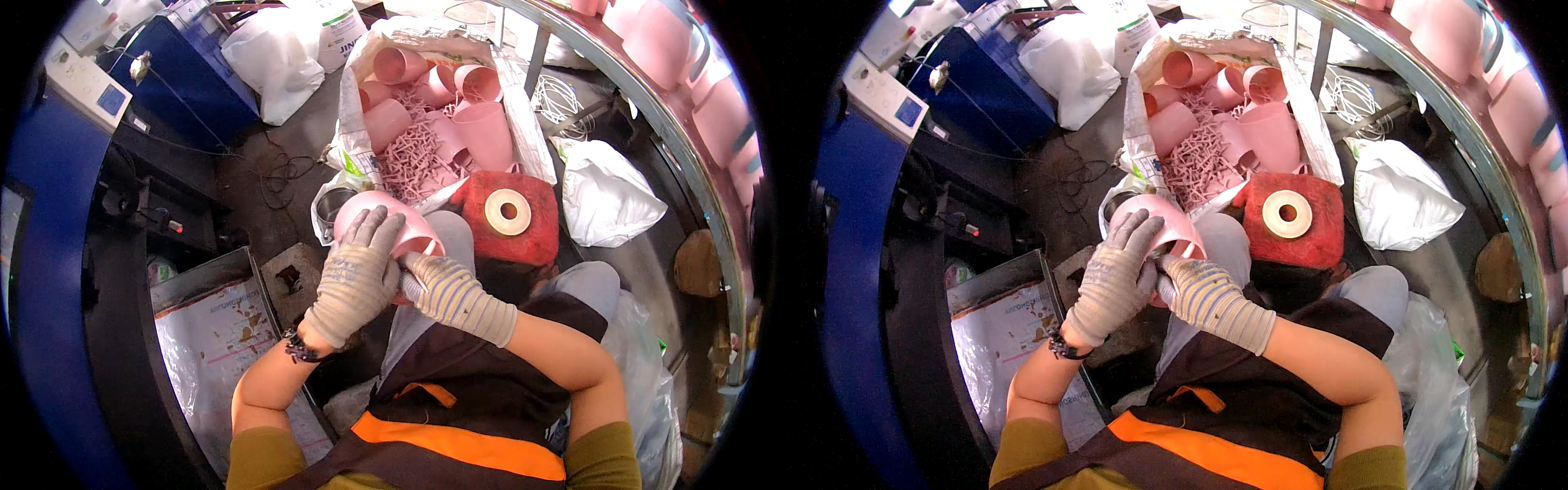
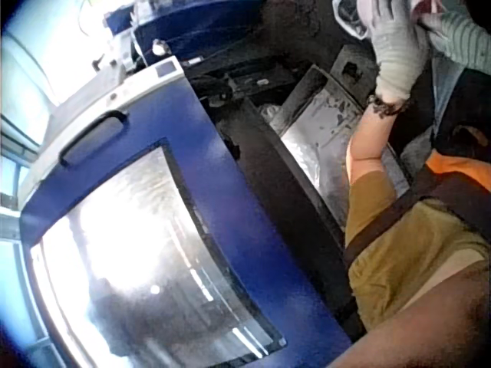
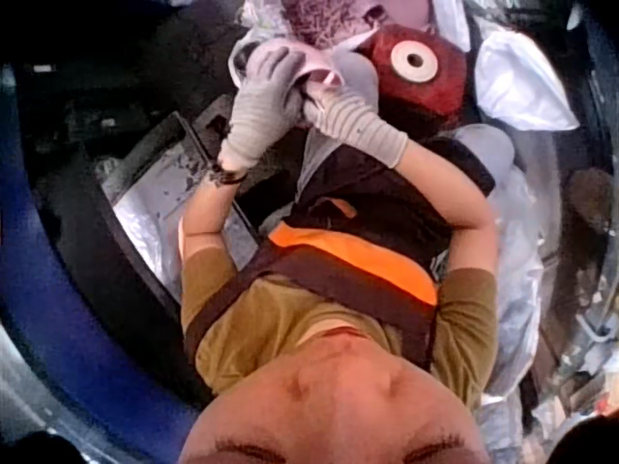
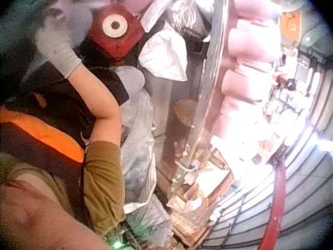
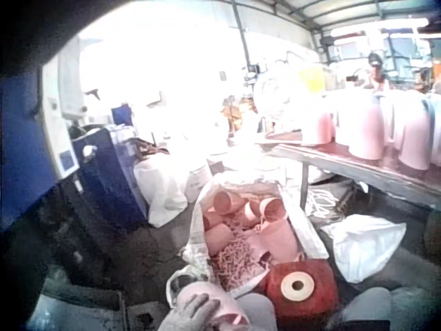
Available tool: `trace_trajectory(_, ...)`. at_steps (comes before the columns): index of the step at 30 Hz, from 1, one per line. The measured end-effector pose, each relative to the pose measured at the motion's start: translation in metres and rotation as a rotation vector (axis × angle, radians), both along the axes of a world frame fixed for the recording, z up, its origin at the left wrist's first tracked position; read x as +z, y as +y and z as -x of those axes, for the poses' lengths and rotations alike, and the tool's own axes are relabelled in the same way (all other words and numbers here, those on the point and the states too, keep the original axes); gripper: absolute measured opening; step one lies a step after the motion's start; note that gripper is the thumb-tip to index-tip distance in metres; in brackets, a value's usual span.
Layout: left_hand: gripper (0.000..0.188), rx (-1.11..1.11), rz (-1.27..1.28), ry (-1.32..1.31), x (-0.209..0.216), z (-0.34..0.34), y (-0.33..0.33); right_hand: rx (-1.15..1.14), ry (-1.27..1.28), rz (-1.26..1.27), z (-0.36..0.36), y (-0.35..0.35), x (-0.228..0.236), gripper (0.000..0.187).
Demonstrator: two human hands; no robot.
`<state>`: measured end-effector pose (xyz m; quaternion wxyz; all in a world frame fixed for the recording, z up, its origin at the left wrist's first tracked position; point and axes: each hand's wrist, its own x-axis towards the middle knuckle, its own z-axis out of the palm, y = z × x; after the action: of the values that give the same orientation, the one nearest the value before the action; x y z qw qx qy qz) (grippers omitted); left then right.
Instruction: The person assembles pink plastic containers by picking up a pink base, fitting a grey lid onto it, and wiping the assembled container with a cloth.
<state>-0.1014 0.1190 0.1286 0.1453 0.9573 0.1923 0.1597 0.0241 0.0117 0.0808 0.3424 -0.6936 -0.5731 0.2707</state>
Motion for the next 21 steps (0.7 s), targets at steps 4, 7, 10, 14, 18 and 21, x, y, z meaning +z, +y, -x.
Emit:
trace_trajectory(4, 0.037, 0.014, -0.011, -0.083, -0.025, -0.009, 0.016, -0.021, -0.029, -0.051, 0.004, -0.005, 0.000, 0.018)
trace_trajectory(7, 0.033, 0.218, 0.737, -0.430, -0.035, 0.008, 0.089, 0.031, 0.228, -0.267, 0.007, -0.023, 0.026, 0.012)
trace_trajectory(10, 0.037, 0.683, 0.198, -0.264, -0.028, 0.110, 0.195, -0.016, -0.400, -0.720, -0.010, -0.056, 0.058, 0.028)
trace_trajectory(14, 0.034, 0.243, 0.737, -0.374, 0.042, 0.069, 0.165, -0.207, -0.084, -0.265, -0.080, 0.034, 0.093, 0.070)
trace_trajectory(18, 0.028, -0.079, 0.489, 0.151, 0.104, -0.019, 0.051, -0.326, -0.171, -0.174, -0.138, -0.055, 0.083, 0.072)
trace_trajectory(21, 0.027, -0.295, 0.817, 0.442, 0.061, -0.048, 0.013, -0.573, 0.308, -0.031, -0.150, -0.169, 0.068, 0.056)
